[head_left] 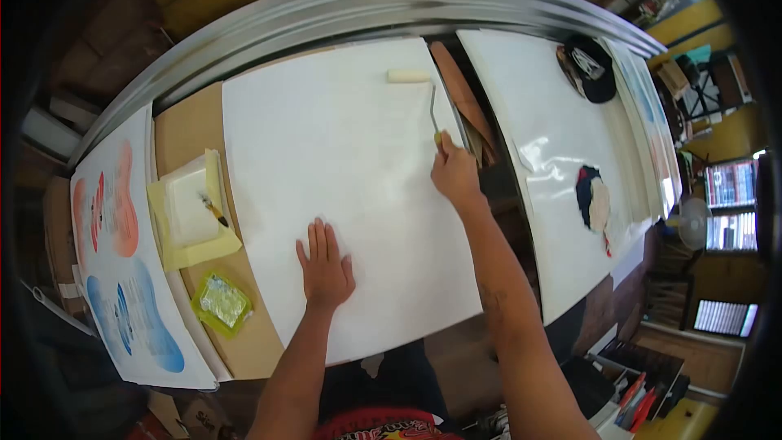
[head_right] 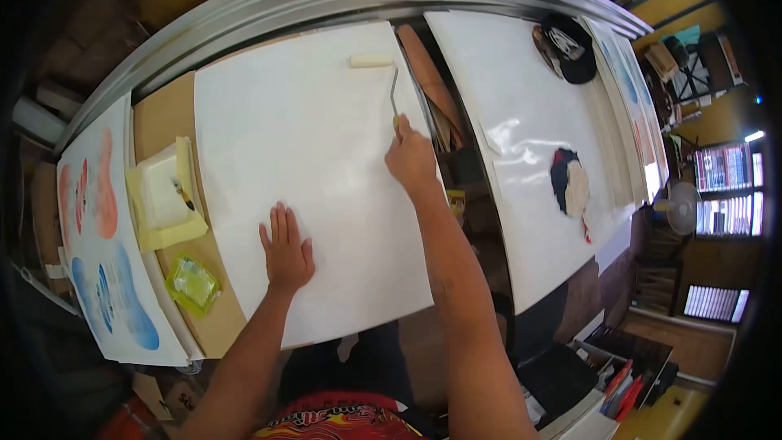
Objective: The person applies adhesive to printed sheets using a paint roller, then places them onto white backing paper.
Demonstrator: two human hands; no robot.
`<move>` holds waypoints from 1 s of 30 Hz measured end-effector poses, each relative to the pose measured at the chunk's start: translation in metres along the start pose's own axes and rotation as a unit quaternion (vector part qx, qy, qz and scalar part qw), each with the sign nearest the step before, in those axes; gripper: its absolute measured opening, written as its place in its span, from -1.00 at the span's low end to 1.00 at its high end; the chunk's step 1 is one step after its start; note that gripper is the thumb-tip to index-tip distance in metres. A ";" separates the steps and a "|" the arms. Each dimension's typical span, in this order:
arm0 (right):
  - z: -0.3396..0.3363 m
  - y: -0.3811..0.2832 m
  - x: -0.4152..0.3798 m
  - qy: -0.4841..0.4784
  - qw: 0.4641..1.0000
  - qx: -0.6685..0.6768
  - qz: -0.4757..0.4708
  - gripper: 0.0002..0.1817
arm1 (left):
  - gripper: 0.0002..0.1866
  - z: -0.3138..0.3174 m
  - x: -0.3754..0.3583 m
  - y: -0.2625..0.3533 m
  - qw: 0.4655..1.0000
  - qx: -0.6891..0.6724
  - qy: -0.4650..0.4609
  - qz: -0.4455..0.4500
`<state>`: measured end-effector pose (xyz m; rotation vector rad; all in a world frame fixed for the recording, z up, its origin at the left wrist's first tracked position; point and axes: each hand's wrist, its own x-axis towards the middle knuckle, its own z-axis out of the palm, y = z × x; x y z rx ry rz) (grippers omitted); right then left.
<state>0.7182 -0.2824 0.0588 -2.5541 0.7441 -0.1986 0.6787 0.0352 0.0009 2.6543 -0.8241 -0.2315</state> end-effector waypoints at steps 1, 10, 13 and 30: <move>0.003 0.000 0.031 0.012 1.000 -0.001 -0.010 -0.51 | -0.24 -0.001 0.002 0.000 1.000 0.003 -0.005 -0.004; -0.034 0.003 0.124 0.011 0.994 0.075 -0.077 -0.68 | -0.20 -0.003 0.004 0.000 0.999 0.000 -0.031 -0.027; -0.066 0.021 0.054 -0.003 0.994 0.094 -0.064 -0.59 | -0.19 -0.003 0.004 0.000 0.999 -0.014 -0.031 -0.030; -0.081 0.004 0.093 -0.051 0.996 0.066 -0.044 -0.70 | -0.21 0.001 0.005 -0.001 1.000 -0.007 -0.007 -0.028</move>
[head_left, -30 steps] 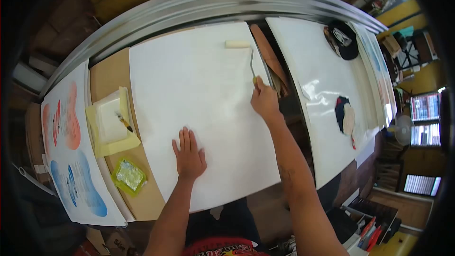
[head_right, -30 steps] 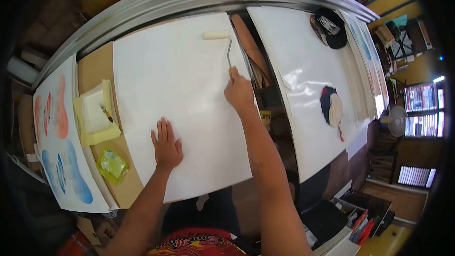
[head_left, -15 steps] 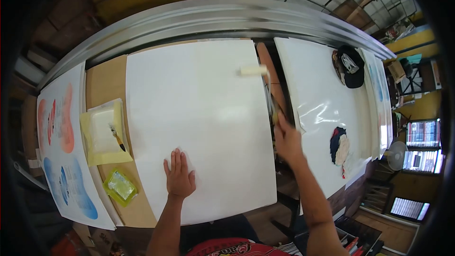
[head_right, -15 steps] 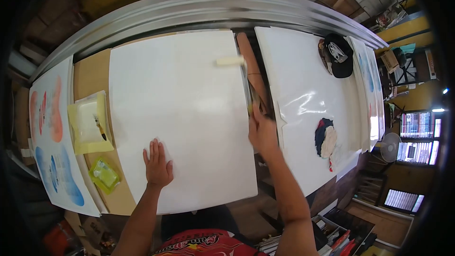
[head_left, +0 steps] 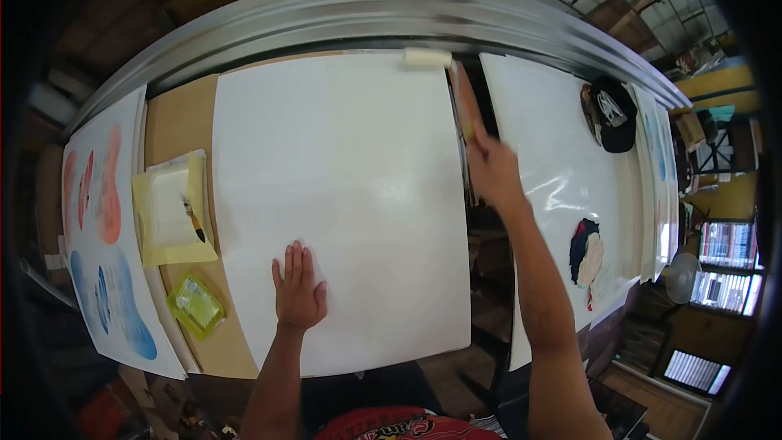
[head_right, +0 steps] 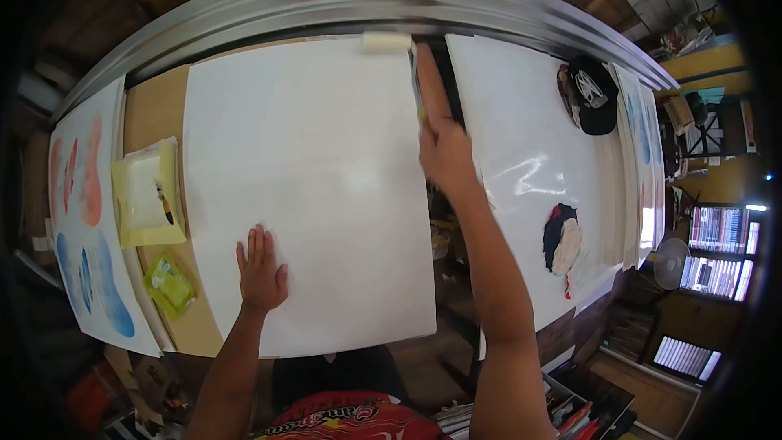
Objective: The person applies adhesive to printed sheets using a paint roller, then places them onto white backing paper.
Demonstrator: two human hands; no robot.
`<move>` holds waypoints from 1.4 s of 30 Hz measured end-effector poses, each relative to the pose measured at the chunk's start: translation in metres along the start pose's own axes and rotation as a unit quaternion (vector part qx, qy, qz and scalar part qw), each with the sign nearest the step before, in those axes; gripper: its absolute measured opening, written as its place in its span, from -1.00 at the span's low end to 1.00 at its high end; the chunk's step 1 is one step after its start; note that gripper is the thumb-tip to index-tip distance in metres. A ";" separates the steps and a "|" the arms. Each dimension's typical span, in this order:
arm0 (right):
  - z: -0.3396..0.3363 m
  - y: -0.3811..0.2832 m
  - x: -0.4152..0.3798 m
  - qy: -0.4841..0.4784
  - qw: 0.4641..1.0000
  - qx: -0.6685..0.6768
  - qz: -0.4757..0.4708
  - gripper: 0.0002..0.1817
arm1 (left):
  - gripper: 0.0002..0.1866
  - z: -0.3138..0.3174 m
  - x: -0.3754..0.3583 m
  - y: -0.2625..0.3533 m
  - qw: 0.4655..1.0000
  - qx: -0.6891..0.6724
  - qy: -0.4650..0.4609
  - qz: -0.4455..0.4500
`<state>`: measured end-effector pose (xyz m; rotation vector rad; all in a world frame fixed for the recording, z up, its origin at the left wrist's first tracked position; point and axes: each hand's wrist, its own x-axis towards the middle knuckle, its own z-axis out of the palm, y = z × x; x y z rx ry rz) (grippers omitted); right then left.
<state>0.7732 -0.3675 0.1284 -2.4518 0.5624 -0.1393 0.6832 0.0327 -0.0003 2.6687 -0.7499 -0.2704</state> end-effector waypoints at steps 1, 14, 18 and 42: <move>0.007 0.007 -0.026 -0.005 0.999 0.033 -0.016 -0.66 | -0.21 -0.001 0.000 -0.001 1.000 0.000 0.001 -0.001; 0.049 -0.021 0.047 0.025 0.987 -0.037 -0.151 -0.64 | -0.20 0.004 -0.002 -0.002 1.000 0.001 0.000 0.000; 0.043 -0.014 -0.048 -0.046 0.997 0.048 -0.030 -0.55 | -0.19 0.000 -0.002 -0.002 1.000 0.000 -0.018 -0.006; 0.080 -0.075 -0.023 -0.022 0.997 -0.034 -0.068 -0.60 | -0.24 -0.003 -0.003 -0.004 1.000 -0.021 -0.003 0.011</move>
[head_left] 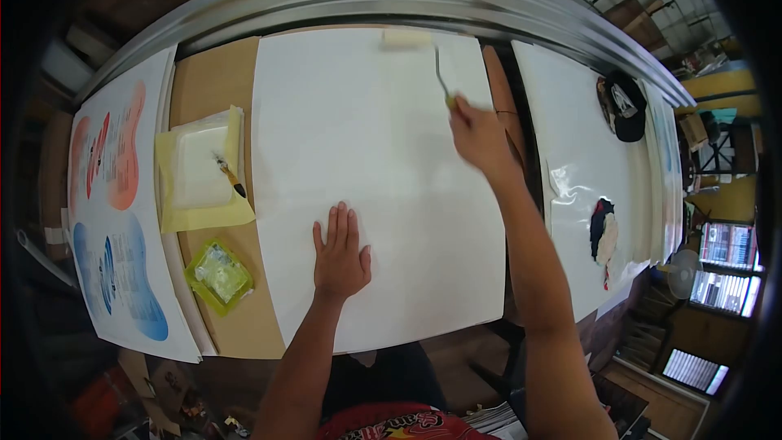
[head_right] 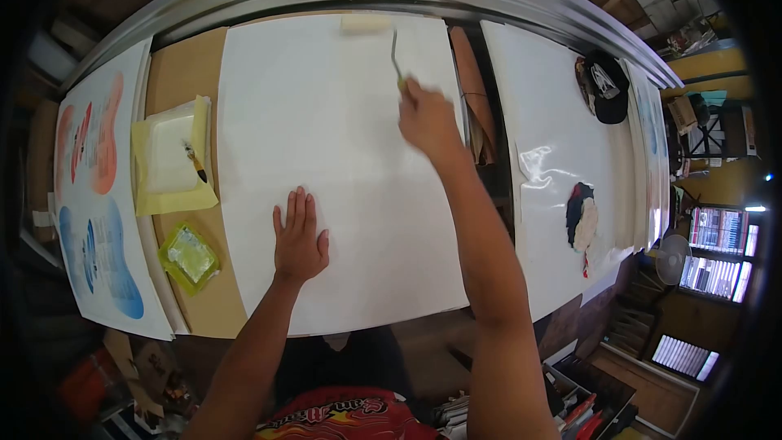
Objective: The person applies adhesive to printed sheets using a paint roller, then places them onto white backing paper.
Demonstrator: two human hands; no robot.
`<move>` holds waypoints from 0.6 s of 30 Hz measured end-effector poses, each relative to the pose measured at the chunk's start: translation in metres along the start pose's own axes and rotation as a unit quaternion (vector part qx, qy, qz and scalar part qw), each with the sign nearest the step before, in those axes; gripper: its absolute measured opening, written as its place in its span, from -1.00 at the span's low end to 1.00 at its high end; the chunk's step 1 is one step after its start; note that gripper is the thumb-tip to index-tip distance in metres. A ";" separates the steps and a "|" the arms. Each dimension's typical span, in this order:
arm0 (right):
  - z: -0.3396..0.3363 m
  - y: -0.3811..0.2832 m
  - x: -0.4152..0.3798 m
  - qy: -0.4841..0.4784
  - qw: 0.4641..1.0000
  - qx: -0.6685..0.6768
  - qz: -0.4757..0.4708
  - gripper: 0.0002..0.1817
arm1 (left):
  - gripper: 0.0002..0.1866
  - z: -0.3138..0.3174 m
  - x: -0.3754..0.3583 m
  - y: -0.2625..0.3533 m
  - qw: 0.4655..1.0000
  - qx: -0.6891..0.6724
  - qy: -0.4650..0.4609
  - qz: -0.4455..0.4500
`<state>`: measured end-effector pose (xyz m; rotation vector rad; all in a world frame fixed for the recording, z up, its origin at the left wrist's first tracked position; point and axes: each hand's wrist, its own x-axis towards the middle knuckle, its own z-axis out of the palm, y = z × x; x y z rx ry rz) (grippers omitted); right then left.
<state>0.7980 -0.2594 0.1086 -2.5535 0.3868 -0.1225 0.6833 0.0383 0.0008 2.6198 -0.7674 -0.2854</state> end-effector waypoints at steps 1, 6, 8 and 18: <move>-0.009 -0.004 -0.036 -0.029 0.999 0.012 0.026 -0.57 | -0.24 -0.001 0.000 -0.001 1.000 0.001 -0.001 -0.001; 0.034 0.013 -0.037 -0.003 1.000 0.010 0.021 -0.62 | -0.23 0.002 -0.002 -0.001 1.000 0.015 0.006 0.007; 0.039 -0.001 0.007 0.009 1.000 -0.015 0.004 -0.74 | -0.23 0.003 -0.003 0.001 1.000 0.016 0.013 0.003; -0.054 0.025 -0.397 -0.135 0.977 -0.004 0.164 -0.43 | -0.22 0.002 -0.003 0.001 0.999 0.034 -0.002 0.008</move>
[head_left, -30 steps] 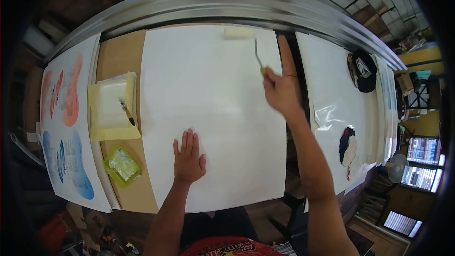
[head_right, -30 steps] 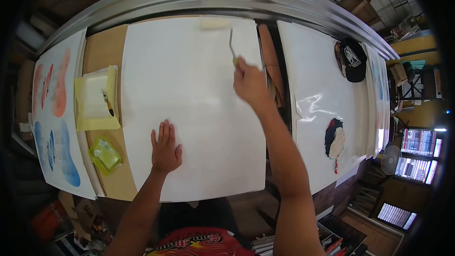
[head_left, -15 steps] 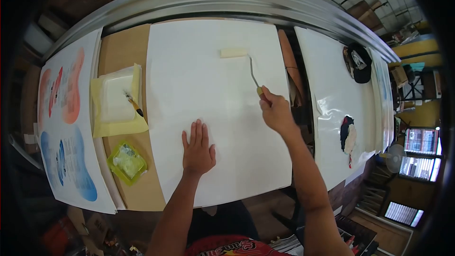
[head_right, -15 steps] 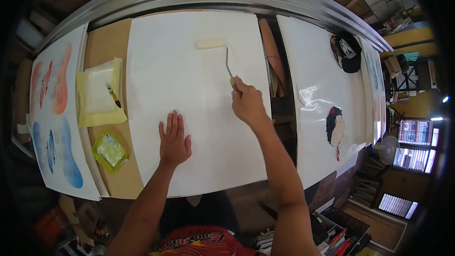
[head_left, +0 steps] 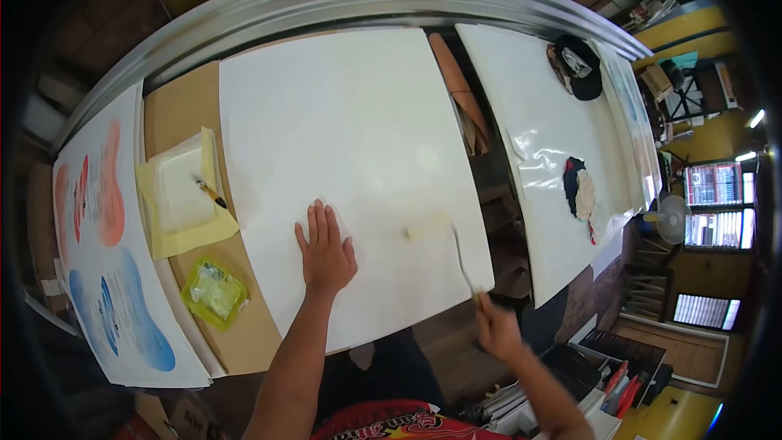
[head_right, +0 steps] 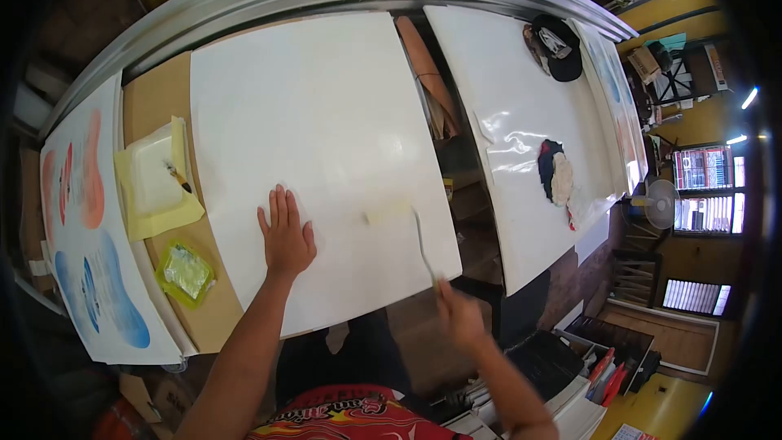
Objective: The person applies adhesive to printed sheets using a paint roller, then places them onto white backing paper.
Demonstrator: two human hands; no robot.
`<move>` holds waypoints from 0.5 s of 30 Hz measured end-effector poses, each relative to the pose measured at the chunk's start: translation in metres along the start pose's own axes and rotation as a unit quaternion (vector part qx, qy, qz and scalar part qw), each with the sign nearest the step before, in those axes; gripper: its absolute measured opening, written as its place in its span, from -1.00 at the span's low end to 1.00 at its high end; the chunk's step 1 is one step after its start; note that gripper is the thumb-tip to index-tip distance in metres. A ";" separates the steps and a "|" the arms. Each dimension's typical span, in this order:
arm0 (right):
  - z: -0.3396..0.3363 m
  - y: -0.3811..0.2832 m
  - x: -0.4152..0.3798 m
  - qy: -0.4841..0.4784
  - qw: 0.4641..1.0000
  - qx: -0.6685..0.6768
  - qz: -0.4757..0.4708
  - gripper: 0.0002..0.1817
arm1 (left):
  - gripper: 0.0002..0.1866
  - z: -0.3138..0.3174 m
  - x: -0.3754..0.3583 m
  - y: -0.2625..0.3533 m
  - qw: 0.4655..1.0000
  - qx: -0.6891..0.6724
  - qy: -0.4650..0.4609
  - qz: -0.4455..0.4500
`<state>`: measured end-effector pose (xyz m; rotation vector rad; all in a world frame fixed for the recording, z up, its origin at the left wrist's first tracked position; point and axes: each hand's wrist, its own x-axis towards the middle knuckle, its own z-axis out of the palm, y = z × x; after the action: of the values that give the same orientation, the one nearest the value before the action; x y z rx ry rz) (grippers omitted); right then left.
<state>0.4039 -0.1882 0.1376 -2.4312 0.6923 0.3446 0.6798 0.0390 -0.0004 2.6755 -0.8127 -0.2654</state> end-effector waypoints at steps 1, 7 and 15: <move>0.017 0.006 -0.034 0.094 0.994 0.025 -0.049 -0.44 | -0.22 -0.001 0.003 -0.001 1.000 0.000 0.001 -0.003; 0.021 -0.016 0.149 0.123 0.992 -0.032 0.007 -0.40 | -0.22 0.002 0.001 0.000 1.000 0.004 -0.004 -0.004; -0.077 -0.022 0.358 0.202 0.964 -0.019 -0.169 -0.69 | -0.20 0.004 0.004 0.002 0.999 0.033 0.004 -0.012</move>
<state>0.7206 -0.3619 0.0710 -2.6227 0.4187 -0.2864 0.6807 0.0340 -0.0036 2.7485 -0.8000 -0.2377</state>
